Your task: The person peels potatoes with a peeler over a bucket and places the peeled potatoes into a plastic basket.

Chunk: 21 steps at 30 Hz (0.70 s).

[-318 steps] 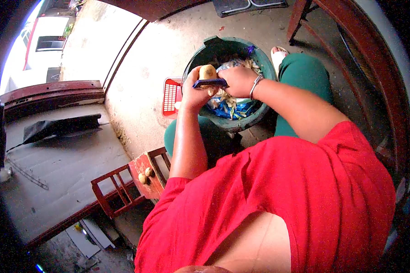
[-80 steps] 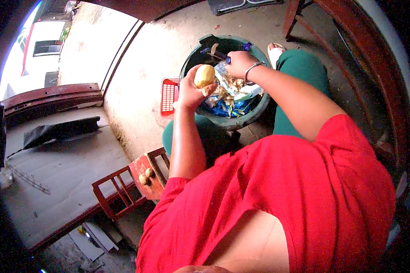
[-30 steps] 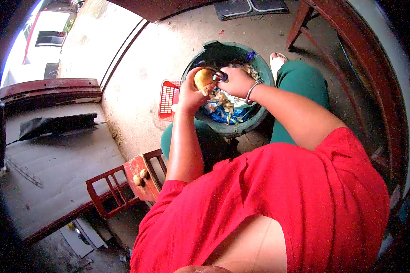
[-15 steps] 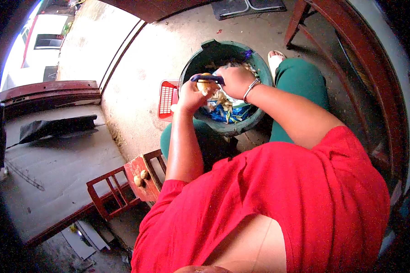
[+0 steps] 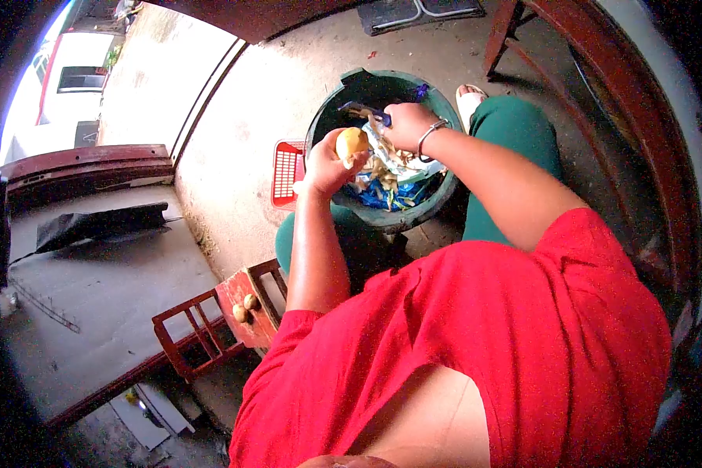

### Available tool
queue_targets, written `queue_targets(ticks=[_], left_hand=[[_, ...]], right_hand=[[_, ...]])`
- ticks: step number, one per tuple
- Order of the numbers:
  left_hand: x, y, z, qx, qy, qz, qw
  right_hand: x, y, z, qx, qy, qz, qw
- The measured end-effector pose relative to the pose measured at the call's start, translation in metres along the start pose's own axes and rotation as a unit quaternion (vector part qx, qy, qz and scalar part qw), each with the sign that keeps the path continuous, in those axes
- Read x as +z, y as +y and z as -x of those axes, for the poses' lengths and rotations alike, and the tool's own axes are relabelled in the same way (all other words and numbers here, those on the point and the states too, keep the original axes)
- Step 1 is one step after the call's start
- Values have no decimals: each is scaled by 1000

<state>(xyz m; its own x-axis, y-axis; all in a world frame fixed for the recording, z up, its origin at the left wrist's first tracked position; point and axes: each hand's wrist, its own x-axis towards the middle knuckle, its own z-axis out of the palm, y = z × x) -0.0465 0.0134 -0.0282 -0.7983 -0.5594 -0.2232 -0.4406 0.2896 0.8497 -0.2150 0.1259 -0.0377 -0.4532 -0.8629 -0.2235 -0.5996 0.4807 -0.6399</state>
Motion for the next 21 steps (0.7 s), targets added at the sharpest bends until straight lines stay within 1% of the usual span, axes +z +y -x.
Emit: queue_targets(ticks=[1,3,4,6,7,8,10,11,12,14,15,16,18,20,21], left_hand=[[0,0,0,0,2,2,1000],[-2,0,0,-3,17,45,999],[-3,1,1,-5,18,45,999],[-5,5,0,-49,-15,59,997],[-5,6,0,-54,-9,46,997],[-4,6,0,-54,-10,46,997],[-2,5,-1,-17,16,76,997],[-1,5,-1,1,29,91,995],[-1,5,-2,0,28,90,996],[-2,6,-3,-4,48,18,999],[-1,4,-4,-6,47,16,999],[0,-1,-6,-7,46,16,999],[2,-8,-10,3,20,91,996],[0,-11,-11,7,7,74,997],[0,-9,-10,-5,0,72,997]], right_hand=[[0,-2,3,-1,-1,3,1000],[3,-6,10,-59,13,-27,998],[3,-10,14,-59,10,-27,998],[-1,-17,19,-93,23,-39,995],[1,-17,19,-123,43,-45,990],[3,-16,18,-123,44,-45,990],[2,-20,18,-157,33,-29,987],[0,-22,22,-155,26,-26,987],[3,-22,22,-154,25,-28,987],[8,-19,21,-164,37,9,986],[6,-20,21,-153,32,20,987],[5,-20,20,-152,31,20,988],[4,-20,17,-113,44,27,992],[2,-16,14,-120,58,41,990],[3,-14,13,-121,61,42,990]])
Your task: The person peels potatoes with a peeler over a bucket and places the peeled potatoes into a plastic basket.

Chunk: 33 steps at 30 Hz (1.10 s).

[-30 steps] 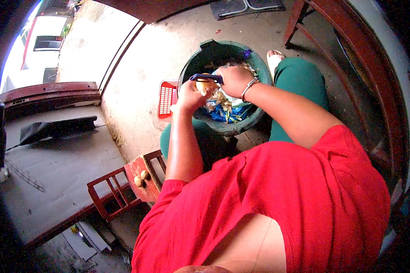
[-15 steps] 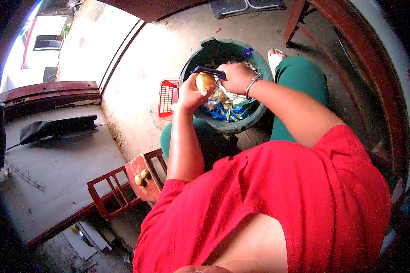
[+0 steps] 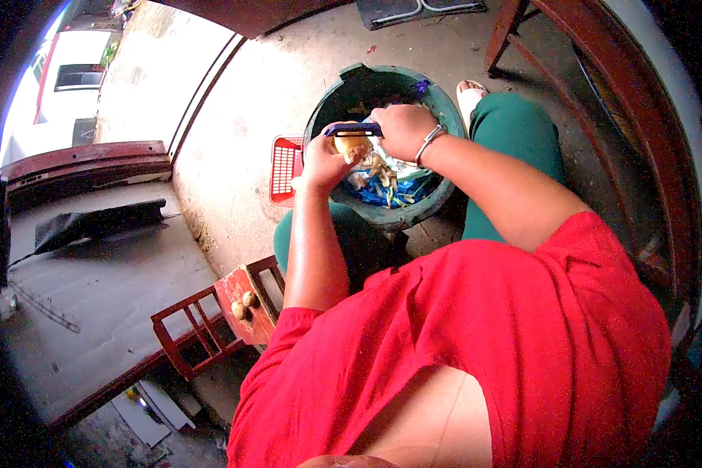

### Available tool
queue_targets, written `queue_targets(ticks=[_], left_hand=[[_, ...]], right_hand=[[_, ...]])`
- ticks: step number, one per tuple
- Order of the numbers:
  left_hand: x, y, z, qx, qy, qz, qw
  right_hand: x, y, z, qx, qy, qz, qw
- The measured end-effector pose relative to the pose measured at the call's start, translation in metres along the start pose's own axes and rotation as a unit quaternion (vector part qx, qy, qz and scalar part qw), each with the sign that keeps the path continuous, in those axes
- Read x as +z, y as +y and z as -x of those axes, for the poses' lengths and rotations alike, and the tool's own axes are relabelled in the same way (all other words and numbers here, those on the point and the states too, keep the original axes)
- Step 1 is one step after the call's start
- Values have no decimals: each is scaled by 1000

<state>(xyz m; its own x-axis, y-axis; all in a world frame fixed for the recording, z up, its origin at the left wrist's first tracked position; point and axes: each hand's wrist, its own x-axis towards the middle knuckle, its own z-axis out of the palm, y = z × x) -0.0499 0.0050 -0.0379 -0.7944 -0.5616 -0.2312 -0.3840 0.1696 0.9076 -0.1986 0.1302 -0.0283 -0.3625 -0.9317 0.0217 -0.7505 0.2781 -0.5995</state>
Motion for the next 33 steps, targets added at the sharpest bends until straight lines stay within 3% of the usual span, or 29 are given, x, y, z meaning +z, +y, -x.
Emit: queue_targets(ticks=[5,8,11,14,21,24,27,33], left_hand=[[-2,6,4,-5,-9,-12,1000],[-3,27,12,-38,-12,-107,993],[-1,29,14,1,11,-110,994],[0,24,13,25,30,-113,993],[0,22,11,4,40,-137,990],[4,16,8,24,30,62,997],[3,27,10,11,42,-55,998],[1,14,4,-3,27,-38,999]], right_hand=[[-1,0,1,15,-23,4,1000],[-9,3,-5,80,-70,7,994],[-1,24,-8,111,-117,37,986],[-7,14,-4,117,-98,18,988],[-4,3,1,11,-36,-66,997],[-5,-5,5,-41,-31,-33,998],[-1,-5,5,-52,-51,4,997],[1,0,1,-10,-33,-7,999]])
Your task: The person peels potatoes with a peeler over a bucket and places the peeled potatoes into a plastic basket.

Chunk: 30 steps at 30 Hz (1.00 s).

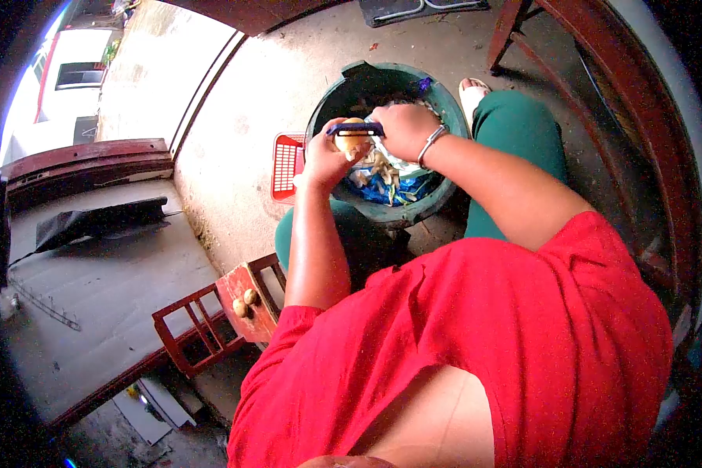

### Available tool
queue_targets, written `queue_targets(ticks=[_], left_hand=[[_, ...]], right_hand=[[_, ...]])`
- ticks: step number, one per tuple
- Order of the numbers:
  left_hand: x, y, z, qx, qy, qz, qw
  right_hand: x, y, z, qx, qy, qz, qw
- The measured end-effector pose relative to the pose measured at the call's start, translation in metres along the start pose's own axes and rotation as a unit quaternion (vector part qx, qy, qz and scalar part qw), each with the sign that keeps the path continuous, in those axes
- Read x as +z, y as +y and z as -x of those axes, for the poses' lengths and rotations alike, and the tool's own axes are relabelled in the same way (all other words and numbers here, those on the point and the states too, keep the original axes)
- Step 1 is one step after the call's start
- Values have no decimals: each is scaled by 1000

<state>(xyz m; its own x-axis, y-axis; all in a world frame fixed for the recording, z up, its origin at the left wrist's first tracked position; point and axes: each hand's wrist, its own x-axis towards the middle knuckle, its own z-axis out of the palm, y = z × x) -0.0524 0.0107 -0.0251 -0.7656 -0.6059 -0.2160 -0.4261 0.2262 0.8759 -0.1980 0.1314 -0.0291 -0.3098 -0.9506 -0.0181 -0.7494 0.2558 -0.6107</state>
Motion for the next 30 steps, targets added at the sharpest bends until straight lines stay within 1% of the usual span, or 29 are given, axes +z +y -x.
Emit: queue_targets(ticks=[2,5,7,8,10,13,15,16,18,20,21,22,23,24,25,26,28,30], left_hand=[[-1,-4,-1,4,-15,12,1000],[-3,0,1,-20,-28,-16,999],[-4,2,2,-19,-25,-79,996],[-4,3,3,-19,-25,-80,996],[-4,11,10,35,-17,-73,997],[-4,18,11,16,-6,-66,998],[-4,16,13,3,8,-63,998],[-4,12,11,14,22,-81,996],[-3,9,10,28,35,-99,994],[-2,8,9,49,44,-105,992],[-1,8,8,45,41,-76,995],[-1,8,8,44,41,-76,995],[0,8,7,37,29,-27,999],[0,11,8,30,17,22,999],[-2,23,10,24,11,-35,999],[-2,30,12,21,9,-35,999],[-2,40,13,43,22,-63,997],[-1,27,8,40,23,-51,998]], right_hand=[[-2,4,-4,36,4,1,999],[-7,0,-2,51,-7,8,999],[-5,5,-3,56,-15,21,998],[0,15,-7,82,-36,36,995],[-3,26,-10,117,-90,45,988],[-7,19,-7,101,-79,38,991],[-8,8,0,90,-23,-17,996],[-4,7,1,89,-26,-18,996],[0,7,2,32,26,-70,997],[0,3,4,21,33,-63,997],[0,1,4,0,40,-60,997],[0,-1,5,-21,46,-58,997],[0,-3,6,-45,53,-48,996],[0,-6,9,-44,53,-49,996],[-2,-11,11,-52,45,-18,997],[-3,-13,12,-59,36,13,997],[1,-11,10,-48,29,15,998],[4,-6,5,-20,15,30,999]])
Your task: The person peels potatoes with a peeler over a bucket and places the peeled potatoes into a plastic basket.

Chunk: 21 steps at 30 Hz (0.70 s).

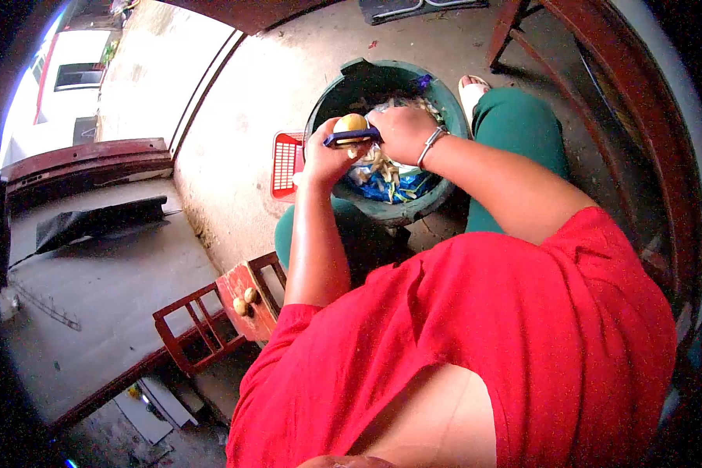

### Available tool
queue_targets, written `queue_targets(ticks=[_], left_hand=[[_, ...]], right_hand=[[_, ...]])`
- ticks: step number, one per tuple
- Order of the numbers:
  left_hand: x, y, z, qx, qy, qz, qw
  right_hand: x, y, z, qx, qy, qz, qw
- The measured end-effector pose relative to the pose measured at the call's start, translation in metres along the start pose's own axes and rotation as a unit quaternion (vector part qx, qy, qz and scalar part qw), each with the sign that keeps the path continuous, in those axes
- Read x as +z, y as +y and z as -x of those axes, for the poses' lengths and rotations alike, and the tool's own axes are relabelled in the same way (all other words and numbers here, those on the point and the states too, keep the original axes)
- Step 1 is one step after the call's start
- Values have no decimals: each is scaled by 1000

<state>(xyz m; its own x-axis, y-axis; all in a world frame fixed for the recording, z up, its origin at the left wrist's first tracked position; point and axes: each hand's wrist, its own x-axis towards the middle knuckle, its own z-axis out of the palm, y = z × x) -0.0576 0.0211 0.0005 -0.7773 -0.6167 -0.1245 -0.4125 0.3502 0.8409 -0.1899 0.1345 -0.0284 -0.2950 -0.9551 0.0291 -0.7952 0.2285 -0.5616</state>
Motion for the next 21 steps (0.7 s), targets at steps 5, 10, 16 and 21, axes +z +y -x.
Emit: queue_targets(ticks=[5,10,16,21], left_hand=[[2,-15,-3,-46,-28,22,998],[2,-21,-3,-59,-42,-2,997],[2,-10,0,-51,-65,-27,996],[1,-12,1,2,-11,-89,996]], right_hand=[[-5,3,-2,31,2,-11,999],[-6,3,-2,55,-30,2,998],[-13,21,-9,103,-111,26,988],[-2,28,-8,110,-148,32,982]])
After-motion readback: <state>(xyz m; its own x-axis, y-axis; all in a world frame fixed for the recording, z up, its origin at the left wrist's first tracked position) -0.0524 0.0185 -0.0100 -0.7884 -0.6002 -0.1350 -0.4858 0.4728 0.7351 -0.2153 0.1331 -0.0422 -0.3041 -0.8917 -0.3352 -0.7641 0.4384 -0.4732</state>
